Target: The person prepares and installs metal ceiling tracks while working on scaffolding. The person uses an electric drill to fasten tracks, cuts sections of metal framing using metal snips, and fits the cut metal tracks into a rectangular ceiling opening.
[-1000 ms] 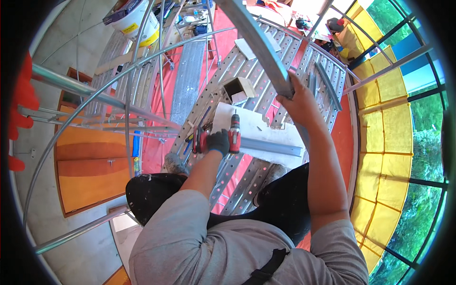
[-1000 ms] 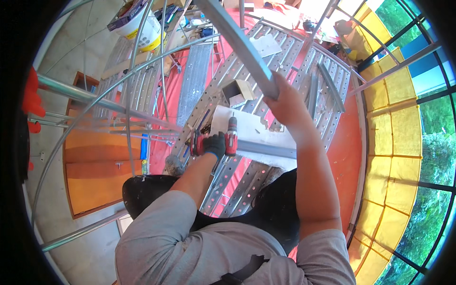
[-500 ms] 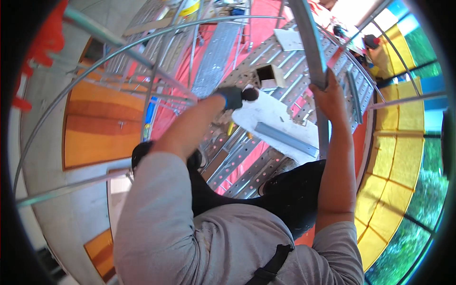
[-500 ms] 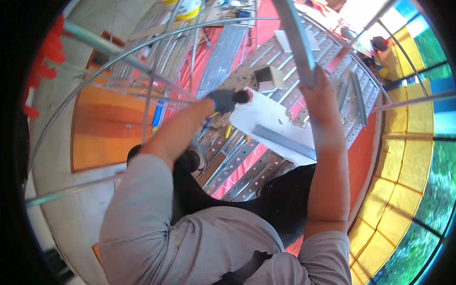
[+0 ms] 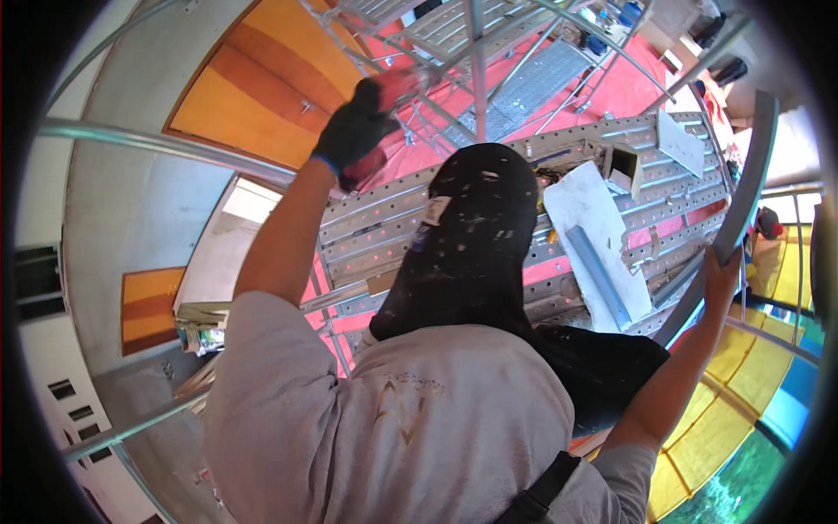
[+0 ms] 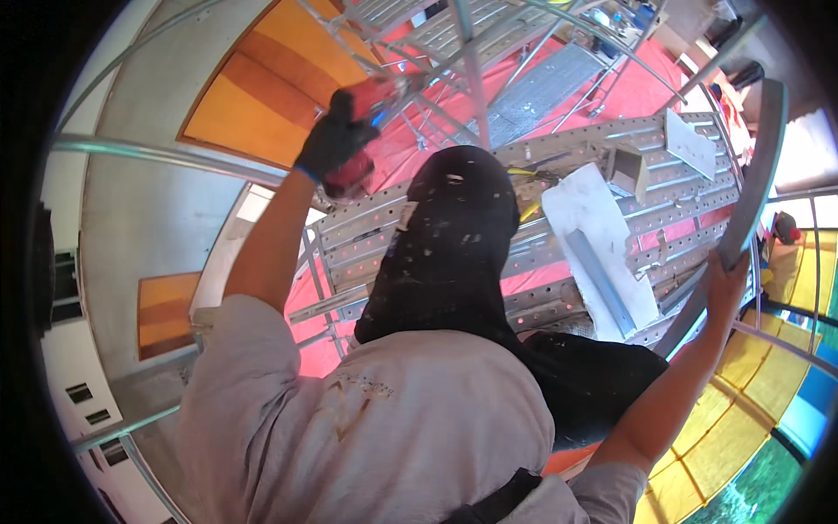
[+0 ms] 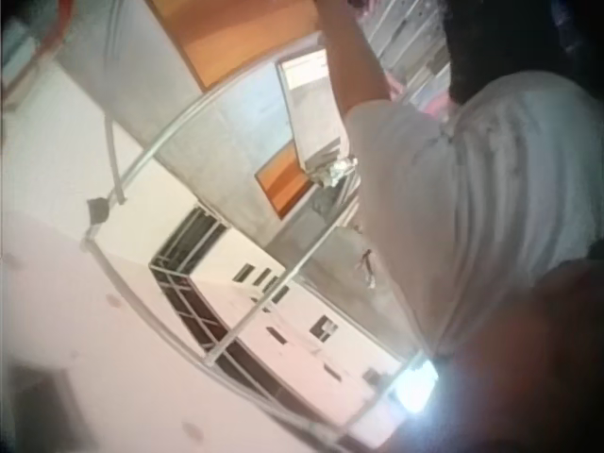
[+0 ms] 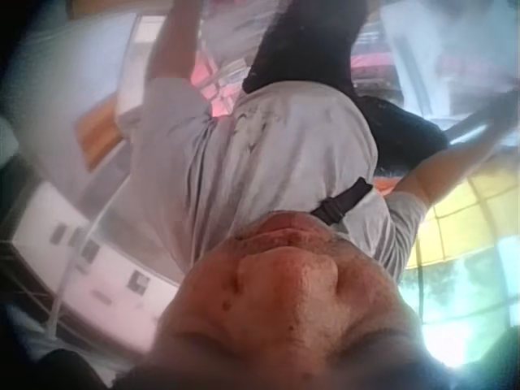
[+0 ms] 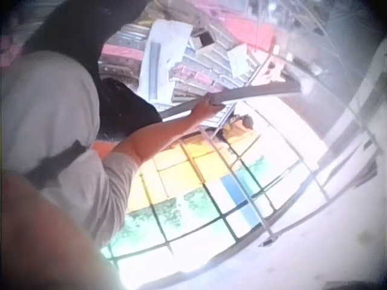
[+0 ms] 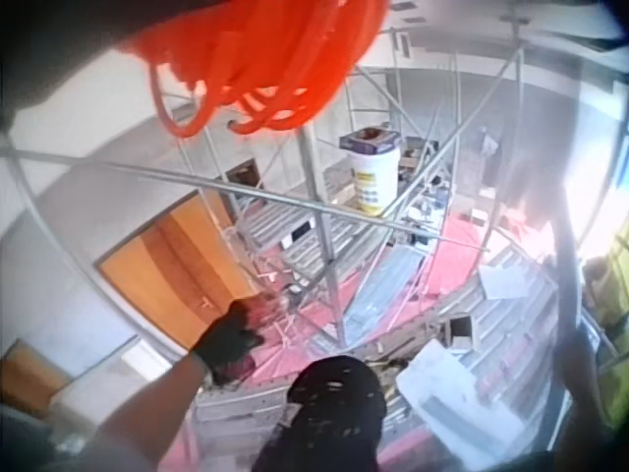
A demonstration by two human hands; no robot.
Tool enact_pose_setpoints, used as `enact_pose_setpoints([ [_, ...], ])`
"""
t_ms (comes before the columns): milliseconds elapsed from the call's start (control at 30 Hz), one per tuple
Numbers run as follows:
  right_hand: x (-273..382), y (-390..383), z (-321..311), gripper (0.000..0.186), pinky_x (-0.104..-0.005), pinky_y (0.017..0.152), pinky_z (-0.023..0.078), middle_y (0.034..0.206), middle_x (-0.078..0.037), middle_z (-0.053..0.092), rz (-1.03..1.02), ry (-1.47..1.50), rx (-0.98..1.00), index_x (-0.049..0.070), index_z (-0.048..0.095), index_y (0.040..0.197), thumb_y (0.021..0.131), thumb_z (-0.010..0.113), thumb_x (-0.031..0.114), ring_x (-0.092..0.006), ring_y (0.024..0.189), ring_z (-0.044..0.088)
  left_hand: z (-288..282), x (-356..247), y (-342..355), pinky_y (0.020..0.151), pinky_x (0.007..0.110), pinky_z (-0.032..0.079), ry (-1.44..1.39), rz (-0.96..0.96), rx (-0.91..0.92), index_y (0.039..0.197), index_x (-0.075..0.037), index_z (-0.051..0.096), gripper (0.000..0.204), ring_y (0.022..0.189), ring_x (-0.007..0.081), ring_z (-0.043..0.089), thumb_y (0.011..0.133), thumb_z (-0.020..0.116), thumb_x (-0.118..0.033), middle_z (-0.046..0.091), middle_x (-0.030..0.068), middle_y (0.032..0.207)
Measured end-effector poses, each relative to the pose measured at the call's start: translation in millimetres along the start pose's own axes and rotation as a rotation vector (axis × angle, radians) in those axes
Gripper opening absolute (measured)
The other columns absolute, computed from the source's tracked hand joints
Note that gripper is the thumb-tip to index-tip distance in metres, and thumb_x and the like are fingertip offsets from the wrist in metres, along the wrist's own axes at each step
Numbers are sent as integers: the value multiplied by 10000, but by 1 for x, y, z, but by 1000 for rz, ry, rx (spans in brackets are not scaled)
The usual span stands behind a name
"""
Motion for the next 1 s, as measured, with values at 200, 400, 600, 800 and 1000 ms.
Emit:
enact_pose_setpoints([
  [200,15,-15,2,771,-425,975,500,1267,-267,645,-67,-28,14,-72,415,1474,890,768,287,-357,1131,657,86,127,-206,546,331,518,-1234,-992,211,848,-90,666,147,595,169,630,949,641,-193,637,49,693],
  [400,76,-30,32,730,-436,977,508,1268,-301,645,-164,-106,72,-76,400,1484,903,740,207,-404,1154,664,149,159,-337,671,389,565,-1553,-1379,99,951,-96,656,102,689,205,652,951,637,-197,651,65,775],
  [600,69,-42,23,744,-446,1016,491,1325,-326,599,-226,-176,71,-96,393,1481,895,747,196,-421,1207,624,208,131,-357,666,408,565,-1677,-1424,188,956,-113,650,91,670,228,635,940,681,-196,648,47,804],
  [800,128,-52,16,787,-443,1025,488,1319,-327,600,-142,-123,165,-108,410,1461,861,780,244,-432,1219,612,231,185,-387,495,417,483,-936,-1353,542,777,-170,600,262,489,225,538,992,619,-318,551,20,602],
  [1000,145,-44,-4,661,-457,884,533,1078,-278,687,-107,-53,146,-15,499,1406,845,772,204,-413,1023,688,222,174,-311,732,503,573,48,-919,1105,1069,-131,722,348,673,320,680,988,574,-436,634,89,659],
])
Point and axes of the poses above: each hand's wrist, its own y-axis towards the middle knuckle, its own z-axis out of the palm, x = y × z, the point moved 3 cm from there along y, towards the middle knuckle
